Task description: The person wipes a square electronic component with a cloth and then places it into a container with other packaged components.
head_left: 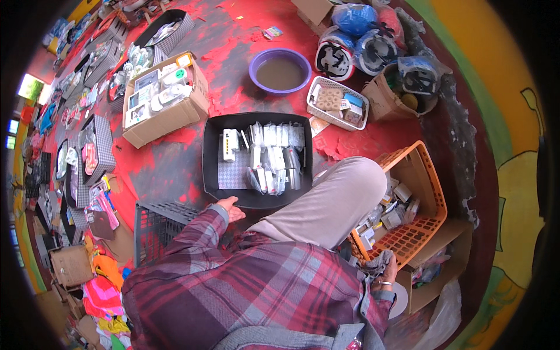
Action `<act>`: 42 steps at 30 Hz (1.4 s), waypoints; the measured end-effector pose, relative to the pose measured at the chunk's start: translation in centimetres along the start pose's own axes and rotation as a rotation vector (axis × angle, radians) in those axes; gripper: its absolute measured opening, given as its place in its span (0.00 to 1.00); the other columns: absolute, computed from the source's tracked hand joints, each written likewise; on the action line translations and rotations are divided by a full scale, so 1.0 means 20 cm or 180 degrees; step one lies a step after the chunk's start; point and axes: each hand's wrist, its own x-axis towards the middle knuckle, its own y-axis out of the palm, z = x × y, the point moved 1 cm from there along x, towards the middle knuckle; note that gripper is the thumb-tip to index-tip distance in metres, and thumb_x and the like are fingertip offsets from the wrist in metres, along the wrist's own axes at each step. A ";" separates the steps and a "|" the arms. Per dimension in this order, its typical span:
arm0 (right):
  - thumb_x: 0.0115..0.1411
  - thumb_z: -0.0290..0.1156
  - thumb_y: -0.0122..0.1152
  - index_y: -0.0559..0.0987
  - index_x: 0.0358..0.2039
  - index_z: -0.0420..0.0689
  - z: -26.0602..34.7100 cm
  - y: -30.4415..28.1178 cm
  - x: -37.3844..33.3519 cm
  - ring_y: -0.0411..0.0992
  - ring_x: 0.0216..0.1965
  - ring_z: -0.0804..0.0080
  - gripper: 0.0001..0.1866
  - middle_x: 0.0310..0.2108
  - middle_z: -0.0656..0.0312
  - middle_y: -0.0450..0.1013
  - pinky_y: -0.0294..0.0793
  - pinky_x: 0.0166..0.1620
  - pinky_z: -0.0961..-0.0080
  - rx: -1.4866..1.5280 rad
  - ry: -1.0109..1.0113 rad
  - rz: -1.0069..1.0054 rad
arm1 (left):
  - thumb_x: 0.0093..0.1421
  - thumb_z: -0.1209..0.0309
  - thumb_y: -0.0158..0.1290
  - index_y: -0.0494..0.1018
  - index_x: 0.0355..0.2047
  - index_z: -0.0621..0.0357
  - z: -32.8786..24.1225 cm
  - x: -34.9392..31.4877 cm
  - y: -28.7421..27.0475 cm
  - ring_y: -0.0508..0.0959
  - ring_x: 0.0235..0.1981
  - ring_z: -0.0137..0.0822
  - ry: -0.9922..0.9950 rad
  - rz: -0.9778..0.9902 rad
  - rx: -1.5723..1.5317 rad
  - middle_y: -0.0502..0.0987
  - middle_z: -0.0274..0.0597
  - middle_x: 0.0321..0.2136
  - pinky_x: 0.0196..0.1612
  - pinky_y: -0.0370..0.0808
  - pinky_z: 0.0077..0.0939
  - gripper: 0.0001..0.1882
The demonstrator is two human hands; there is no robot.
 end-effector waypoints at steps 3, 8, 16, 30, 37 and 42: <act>0.60 0.40 0.49 0.75 0.37 0.41 0.07 0.14 -0.10 0.74 0.35 0.68 0.15 0.34 0.63 0.75 0.75 0.39 0.70 0.0013 0.0164 0.0086 | 0.59 0.58 0.44 0.68 0.41 0.69 -0.21 -0.11 -0.01 0.78 0.33 0.49 0.0613 0.0010 0.1608 0.76 0.60 0.30 0.33 0.76 0.33 0.23; 0.60 0.42 0.48 0.75 0.39 0.41 0.05 0.13 -0.03 0.73 0.35 0.67 0.18 0.36 0.63 0.74 0.74 0.40 0.68 -0.0120 0.0302 -0.0077 | 0.46 0.61 0.56 0.69 0.41 0.60 -0.73 0.11 0.03 0.76 0.36 0.48 0.3025 -0.1837 0.2294 0.76 0.54 0.31 0.42 0.73 0.35 0.23; 0.59 0.41 0.51 0.75 0.39 0.42 0.06 0.31 -0.03 0.73 0.36 0.69 0.16 0.35 0.64 0.75 0.74 0.38 0.73 -0.0728 0.0380 -0.0046 | 0.44 0.74 0.59 0.54 0.55 0.56 -0.89 0.67 -0.06 0.75 0.43 0.43 0.2375 -0.2385 0.1939 0.73 0.50 0.41 0.45 0.72 0.32 0.38; 0.60 0.41 0.48 0.74 0.42 0.38 0.07 0.53 0.06 0.72 0.39 0.68 0.19 0.38 0.63 0.74 0.71 0.44 0.72 -0.1195 0.0671 0.0183 | 0.56 0.67 0.46 0.73 0.39 0.59 -0.82 0.96 -0.24 0.74 0.41 0.40 0.1839 -0.2608 0.3470 0.75 0.47 0.39 0.41 0.71 0.35 0.14; 0.59 0.39 0.48 0.74 0.35 0.41 0.09 0.62 -0.06 0.72 0.33 0.72 0.15 0.32 0.65 0.73 0.71 0.37 0.75 -0.1180 0.0560 -0.0126 | 0.54 0.61 0.48 0.73 0.39 0.62 -0.94 1.00 -0.22 0.75 0.40 0.49 0.1604 -0.2495 0.3730 0.75 0.54 0.39 0.43 0.72 0.38 0.18; 0.59 0.39 0.49 0.74 0.31 0.43 0.11 0.71 -0.09 0.71 0.29 0.74 0.12 0.28 0.67 0.72 0.72 0.32 0.76 -0.1121 0.0435 -0.0269 | 0.54 0.56 0.50 0.68 0.44 0.63 -0.95 0.60 0.16 0.75 0.41 0.52 0.2874 -0.2591 0.1076 0.74 0.57 0.39 0.45 0.70 0.38 0.24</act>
